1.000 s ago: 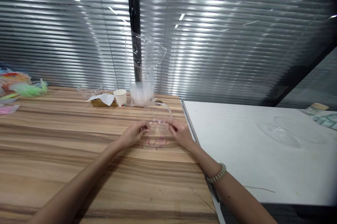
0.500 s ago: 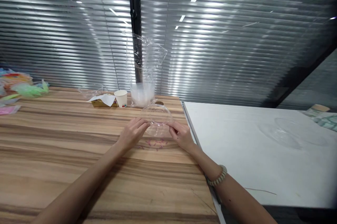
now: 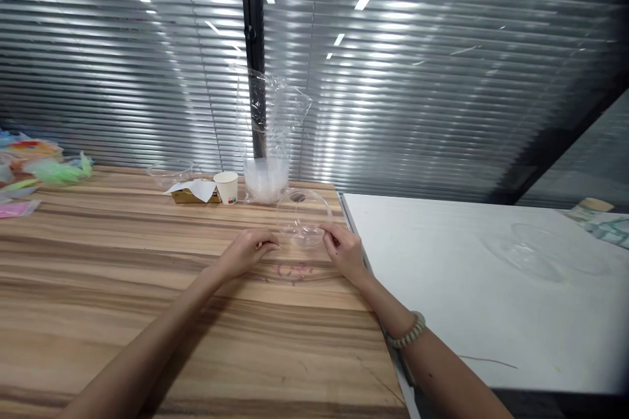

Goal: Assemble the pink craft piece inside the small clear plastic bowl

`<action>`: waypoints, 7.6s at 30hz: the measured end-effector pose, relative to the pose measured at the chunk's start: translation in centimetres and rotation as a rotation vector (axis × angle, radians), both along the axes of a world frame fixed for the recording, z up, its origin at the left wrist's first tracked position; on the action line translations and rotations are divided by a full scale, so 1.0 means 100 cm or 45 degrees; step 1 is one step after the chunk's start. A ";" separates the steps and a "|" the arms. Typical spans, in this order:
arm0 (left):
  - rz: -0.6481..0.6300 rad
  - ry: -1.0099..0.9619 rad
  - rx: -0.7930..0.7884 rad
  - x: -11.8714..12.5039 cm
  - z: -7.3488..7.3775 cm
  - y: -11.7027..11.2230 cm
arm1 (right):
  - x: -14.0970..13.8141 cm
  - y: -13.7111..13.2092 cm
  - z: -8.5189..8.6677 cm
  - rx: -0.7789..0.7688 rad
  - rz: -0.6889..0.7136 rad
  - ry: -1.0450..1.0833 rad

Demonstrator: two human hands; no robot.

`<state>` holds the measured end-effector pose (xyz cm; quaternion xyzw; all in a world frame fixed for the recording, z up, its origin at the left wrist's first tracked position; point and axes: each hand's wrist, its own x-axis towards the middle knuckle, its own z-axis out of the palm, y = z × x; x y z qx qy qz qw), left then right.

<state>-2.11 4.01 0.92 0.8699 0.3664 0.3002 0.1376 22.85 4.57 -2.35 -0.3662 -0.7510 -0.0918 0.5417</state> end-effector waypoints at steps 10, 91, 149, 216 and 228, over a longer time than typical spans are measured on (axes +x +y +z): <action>-0.133 0.074 -0.508 -0.004 0.000 0.002 | 0.000 -0.001 0.001 0.011 0.014 -0.019; 0.324 -0.096 0.044 0.020 -0.008 -0.011 | -0.004 -0.001 -0.001 -0.041 0.053 -0.006; 0.484 -0.637 -0.444 0.020 -0.026 0.006 | -0.005 -0.002 -0.001 -0.262 0.172 -0.057; 0.532 -0.496 -0.448 0.023 -0.017 0.002 | -0.004 0.000 0.000 -0.368 0.164 -0.127; 0.514 -0.477 -0.438 0.020 -0.024 0.005 | -0.004 -0.001 0.002 -0.383 0.145 -0.153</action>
